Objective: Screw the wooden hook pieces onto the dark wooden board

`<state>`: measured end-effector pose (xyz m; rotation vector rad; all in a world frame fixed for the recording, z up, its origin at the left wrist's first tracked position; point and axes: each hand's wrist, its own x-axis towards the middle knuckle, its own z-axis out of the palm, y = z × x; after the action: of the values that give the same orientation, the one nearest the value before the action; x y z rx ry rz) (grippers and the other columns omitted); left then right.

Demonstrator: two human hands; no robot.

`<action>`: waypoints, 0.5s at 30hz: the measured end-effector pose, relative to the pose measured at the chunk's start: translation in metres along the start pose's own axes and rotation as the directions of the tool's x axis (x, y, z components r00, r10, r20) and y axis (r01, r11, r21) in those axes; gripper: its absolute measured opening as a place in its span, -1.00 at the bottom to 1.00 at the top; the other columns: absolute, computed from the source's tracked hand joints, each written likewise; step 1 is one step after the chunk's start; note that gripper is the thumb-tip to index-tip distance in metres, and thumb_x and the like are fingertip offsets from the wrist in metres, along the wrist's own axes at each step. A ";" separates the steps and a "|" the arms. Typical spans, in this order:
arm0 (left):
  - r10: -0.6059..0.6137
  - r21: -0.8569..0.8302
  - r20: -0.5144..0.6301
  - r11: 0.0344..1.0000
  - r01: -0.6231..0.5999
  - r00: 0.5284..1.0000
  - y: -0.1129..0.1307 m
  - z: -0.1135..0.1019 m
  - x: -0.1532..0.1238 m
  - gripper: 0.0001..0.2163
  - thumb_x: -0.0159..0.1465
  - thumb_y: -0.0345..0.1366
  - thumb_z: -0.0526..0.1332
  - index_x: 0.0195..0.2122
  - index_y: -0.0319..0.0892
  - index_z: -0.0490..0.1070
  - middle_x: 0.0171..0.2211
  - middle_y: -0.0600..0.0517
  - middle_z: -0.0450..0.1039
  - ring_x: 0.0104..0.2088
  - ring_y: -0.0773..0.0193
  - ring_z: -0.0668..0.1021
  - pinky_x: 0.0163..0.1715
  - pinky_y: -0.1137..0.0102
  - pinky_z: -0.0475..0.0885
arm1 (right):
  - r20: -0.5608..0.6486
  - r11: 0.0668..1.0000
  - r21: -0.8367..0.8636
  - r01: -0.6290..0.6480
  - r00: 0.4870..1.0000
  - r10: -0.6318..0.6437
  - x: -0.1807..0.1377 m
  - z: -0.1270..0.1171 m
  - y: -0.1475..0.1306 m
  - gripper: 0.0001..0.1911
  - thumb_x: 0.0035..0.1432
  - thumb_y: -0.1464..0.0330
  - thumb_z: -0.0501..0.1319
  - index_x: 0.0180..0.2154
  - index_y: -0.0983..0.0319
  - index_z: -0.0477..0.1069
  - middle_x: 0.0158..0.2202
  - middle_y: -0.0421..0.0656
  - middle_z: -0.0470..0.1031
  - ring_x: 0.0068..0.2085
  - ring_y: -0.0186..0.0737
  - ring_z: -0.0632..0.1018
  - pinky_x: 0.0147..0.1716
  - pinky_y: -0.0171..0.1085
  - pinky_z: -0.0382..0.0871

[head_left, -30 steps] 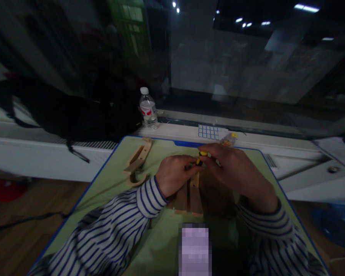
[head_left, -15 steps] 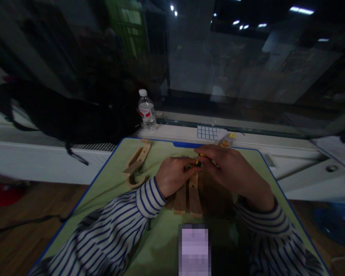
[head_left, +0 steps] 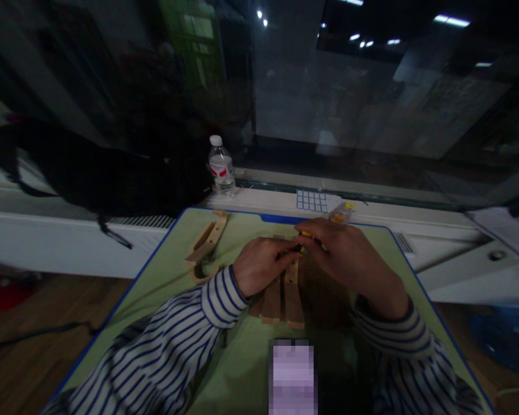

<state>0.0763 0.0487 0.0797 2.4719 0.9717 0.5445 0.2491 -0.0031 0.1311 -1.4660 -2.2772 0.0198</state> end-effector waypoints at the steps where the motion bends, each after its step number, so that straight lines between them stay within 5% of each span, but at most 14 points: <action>1: -0.011 0.017 -0.011 1.000 0.011 1.000 0.001 0.000 0.000 -0.75 0.30 -0.12 0.09 -0.14 -0.04 0.50 -0.26 0.05 0.57 -0.32 0.28 0.57 -0.35 0.47 0.35 | 0.002 1.000 -0.003 -0.003 1.000 0.003 0.000 0.000 0.000 -0.70 0.28 0.30 0.02 -0.04 0.21 0.41 -0.08 -0.06 0.53 -0.07 -0.12 0.53 -0.11 -0.13 0.39; 15: -0.032 0.014 -0.038 0.999 0.032 0.999 0.000 0.002 -0.001 -0.72 0.29 -0.08 0.10 -0.15 -0.06 0.52 -0.26 0.04 0.59 -0.32 0.28 0.57 -0.37 0.47 0.33 | 0.014 0.999 0.013 0.042 0.999 -0.042 -0.005 -0.005 -0.003 -0.64 0.25 0.39 0.01 0.06 0.25 0.33 0.06 -0.04 0.45 0.02 -0.13 0.48 -0.03 -0.11 0.39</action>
<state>0.0769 0.0476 0.0783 2.4629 1.0314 0.5772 0.2499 -0.0094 0.1347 -1.4160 -2.3140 0.0322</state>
